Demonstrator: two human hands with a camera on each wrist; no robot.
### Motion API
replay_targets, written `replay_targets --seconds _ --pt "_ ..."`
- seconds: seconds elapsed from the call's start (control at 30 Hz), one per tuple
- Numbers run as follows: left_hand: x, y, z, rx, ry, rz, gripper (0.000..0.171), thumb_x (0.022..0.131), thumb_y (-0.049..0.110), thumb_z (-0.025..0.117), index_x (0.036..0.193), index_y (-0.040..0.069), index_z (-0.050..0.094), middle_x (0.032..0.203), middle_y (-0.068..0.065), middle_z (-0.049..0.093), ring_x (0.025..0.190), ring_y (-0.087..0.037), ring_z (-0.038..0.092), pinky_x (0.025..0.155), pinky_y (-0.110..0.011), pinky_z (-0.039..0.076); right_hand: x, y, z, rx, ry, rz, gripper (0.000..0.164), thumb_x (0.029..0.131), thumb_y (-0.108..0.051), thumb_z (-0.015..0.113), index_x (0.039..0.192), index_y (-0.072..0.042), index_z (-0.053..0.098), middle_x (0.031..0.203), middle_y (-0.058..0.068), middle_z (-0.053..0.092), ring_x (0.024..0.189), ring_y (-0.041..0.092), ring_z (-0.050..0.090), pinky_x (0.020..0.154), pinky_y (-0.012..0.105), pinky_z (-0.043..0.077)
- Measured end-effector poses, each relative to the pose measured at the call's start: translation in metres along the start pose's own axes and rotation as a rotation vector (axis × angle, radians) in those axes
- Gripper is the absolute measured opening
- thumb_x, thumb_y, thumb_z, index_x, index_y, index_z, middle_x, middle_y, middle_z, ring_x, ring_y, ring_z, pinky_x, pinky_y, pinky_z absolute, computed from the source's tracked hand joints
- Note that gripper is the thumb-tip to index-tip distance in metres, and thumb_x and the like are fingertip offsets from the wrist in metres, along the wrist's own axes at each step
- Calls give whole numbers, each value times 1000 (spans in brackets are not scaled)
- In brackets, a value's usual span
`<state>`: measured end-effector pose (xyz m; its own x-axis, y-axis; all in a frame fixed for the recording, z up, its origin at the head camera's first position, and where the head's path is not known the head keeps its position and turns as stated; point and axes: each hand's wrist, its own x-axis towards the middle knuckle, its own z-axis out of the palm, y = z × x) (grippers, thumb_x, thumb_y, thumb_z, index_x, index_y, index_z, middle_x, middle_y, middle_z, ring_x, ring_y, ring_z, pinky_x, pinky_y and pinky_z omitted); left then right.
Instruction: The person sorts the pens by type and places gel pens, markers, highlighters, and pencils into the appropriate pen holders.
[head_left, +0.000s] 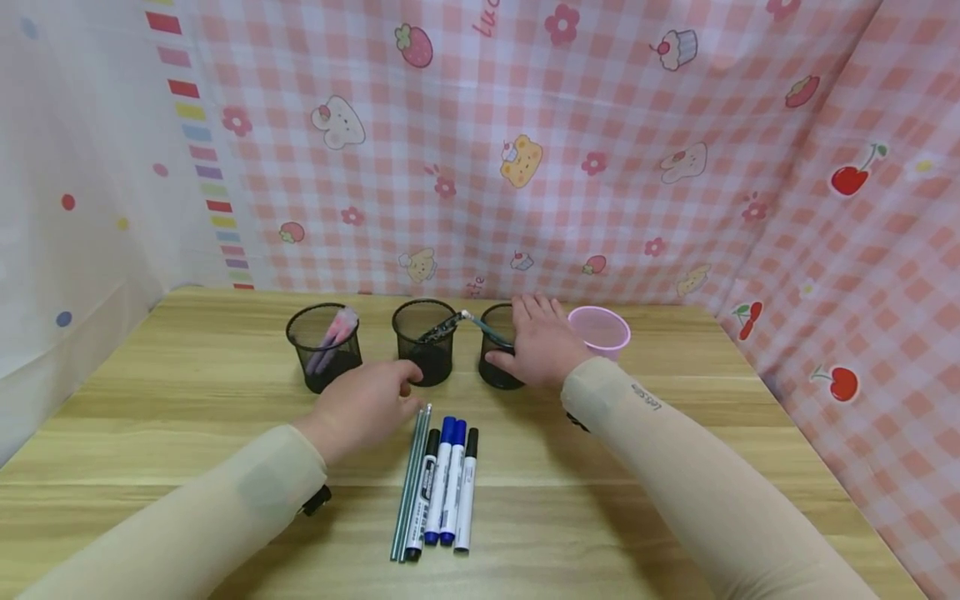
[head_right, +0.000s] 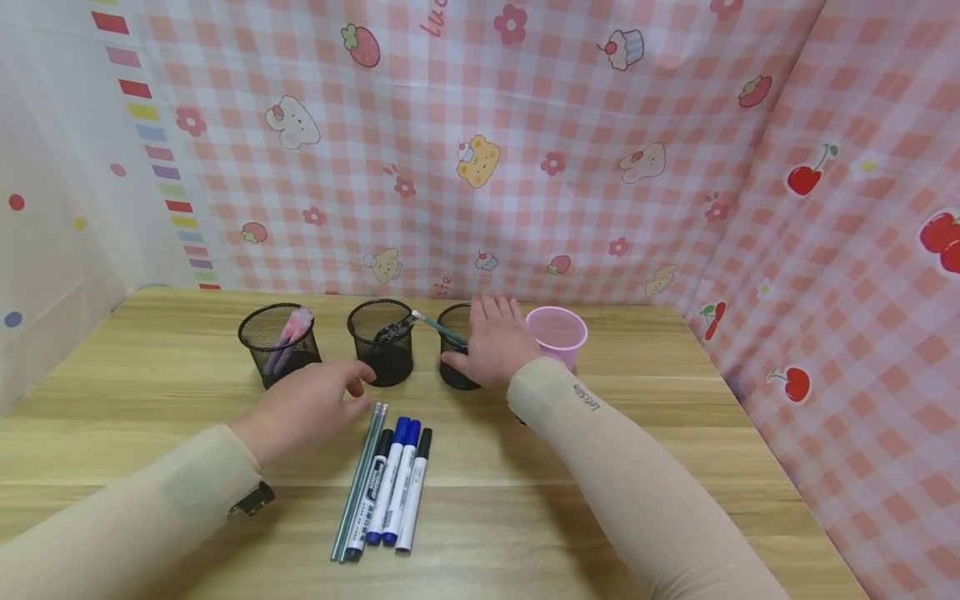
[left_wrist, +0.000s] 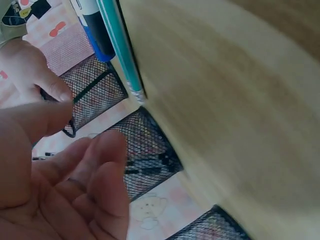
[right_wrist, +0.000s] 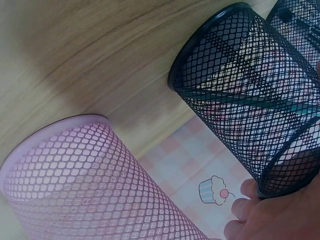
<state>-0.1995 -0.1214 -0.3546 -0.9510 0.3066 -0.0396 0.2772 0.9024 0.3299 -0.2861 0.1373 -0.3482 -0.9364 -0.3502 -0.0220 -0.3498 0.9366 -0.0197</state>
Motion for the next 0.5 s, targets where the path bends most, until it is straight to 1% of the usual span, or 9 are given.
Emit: replay_targets --seconds 0.07,0.13,0.23,0.27,0.37,0.5 --pt "0 -3 1 27 -50 -2 44 103 36 67 141 12 65 125 -6 75 112 -24 72 100 -49 58 0 0 0 0 0 1 105 100 -70 53 167 2 17 174 22 21 164 41 13 134 54 9" --pt "0 -5 3 51 -94 9 48 104 36 65 144 10 63 132 -10 73 121 -30 70 105 -52 55 0 1 0 -3 2 0 105 100 -70 53 167 2 16 174 22 21 164 41 13 134 54 9" --pt "0 -7 7 78 -147 18 54 104 37 65 148 7 60 145 -15 66 136 -36 62 113 -55 50 0 1 0 -2 4 0 105 100 -70 53 167 2 17 174 22 21 164 41 13 134 54 9" --pt "0 -8 8 87 -162 23 55 104 37 66 148 6 59 146 -16 65 136 -37 61 113 -55 49 0 1 0 -3 4 0 105 100 -70 54 167 2 17 174 22 21 164 41 13 134 54 9" --pt "0 -8 11 99 -193 31 56 103 38 66 148 5 58 142 -16 67 132 -37 64 111 -55 51 0 1 0 -6 1 -2 105 100 -70 54 166 3 18 174 22 22 164 41 13 134 54 9" --pt "1 -8 14 107 -200 42 55 102 38 67 146 5 59 136 -15 70 128 -36 67 109 -54 53 -1 0 -1 -13 -3 -6 105 100 -70 53 167 3 16 174 22 21 164 41 13 134 54 9"
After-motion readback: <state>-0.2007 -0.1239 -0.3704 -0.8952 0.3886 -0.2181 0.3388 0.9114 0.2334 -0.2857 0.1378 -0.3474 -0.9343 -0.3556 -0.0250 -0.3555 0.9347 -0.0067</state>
